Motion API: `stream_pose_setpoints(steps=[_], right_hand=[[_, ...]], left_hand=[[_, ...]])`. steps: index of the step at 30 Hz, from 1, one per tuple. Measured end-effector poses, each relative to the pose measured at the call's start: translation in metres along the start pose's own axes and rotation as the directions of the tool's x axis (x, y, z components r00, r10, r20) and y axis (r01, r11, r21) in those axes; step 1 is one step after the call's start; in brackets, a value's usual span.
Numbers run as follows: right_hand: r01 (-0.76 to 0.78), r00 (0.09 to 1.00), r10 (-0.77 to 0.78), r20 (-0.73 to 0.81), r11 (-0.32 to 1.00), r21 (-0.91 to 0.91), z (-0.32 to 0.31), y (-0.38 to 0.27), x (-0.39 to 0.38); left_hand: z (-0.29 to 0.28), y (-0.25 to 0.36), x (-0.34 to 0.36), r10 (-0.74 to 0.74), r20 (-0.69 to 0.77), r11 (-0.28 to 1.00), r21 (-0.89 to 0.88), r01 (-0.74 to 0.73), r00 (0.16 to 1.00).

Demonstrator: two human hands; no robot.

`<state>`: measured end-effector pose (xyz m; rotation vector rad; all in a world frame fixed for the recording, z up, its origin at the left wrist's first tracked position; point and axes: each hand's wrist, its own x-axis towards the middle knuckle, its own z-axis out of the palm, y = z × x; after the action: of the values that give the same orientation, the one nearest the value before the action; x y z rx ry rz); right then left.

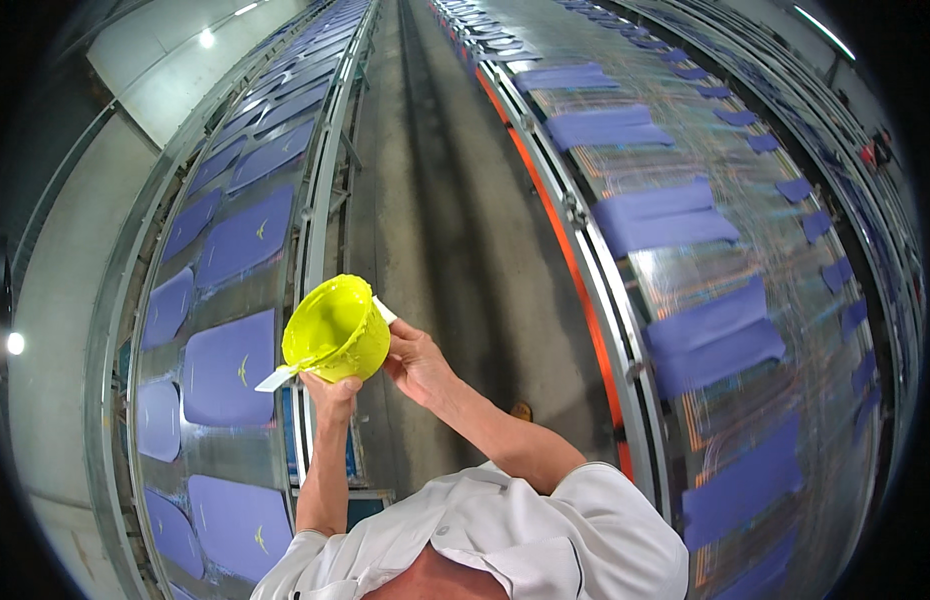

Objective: The person receives a yellow cup containing paint, adds a clear liquid from a bottle, and stirs the mixture with a spatula. They then wipe the cup's rim with a tissue and walk along a conveyor line carrying the cup.

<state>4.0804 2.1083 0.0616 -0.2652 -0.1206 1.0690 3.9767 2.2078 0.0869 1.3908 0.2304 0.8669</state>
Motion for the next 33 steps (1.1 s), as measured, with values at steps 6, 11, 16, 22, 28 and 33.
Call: stream_pose_setpoints(steps=[6,11,16,22,28,33], right_hand=[[-0.049,0.999,0.049,-0.009,0.987,-0.152,-0.02,-0.061,0.089],[-0.099,0.986,0.106,0.13,0.993,-0.061,-0.041,-0.092,0.152],[-0.171,0.968,0.187,0.166,0.98,-0.103,-0.053,-0.121,0.226],[-0.184,0.957,0.194,0.215,0.981,-0.065,-0.066,-0.178,0.312],[0.083,0.993,-0.088,-0.084,0.995,-0.062,-0.042,-0.243,0.391],[0.252,0.953,-0.29,-0.086,0.919,-0.303,-0.053,-0.289,0.475]], left_hand=[[0.03,-0.04,0.087,0.01,-0.002,1.0,0.008,-0.01,1.0],[0.043,-0.076,0.153,-0.158,0.05,0.987,-0.019,0.159,0.986],[0.032,-0.127,0.236,-0.263,0.048,0.965,0.016,0.263,0.964],[0.021,-0.179,0.353,-0.198,0.086,0.979,-0.028,0.201,0.976],[0.018,-0.22,0.463,-0.054,0.137,0.998,-0.015,0.056,0.989],[0.03,-0.258,0.542,-0.048,0.149,0.998,0.037,0.043,0.988]])
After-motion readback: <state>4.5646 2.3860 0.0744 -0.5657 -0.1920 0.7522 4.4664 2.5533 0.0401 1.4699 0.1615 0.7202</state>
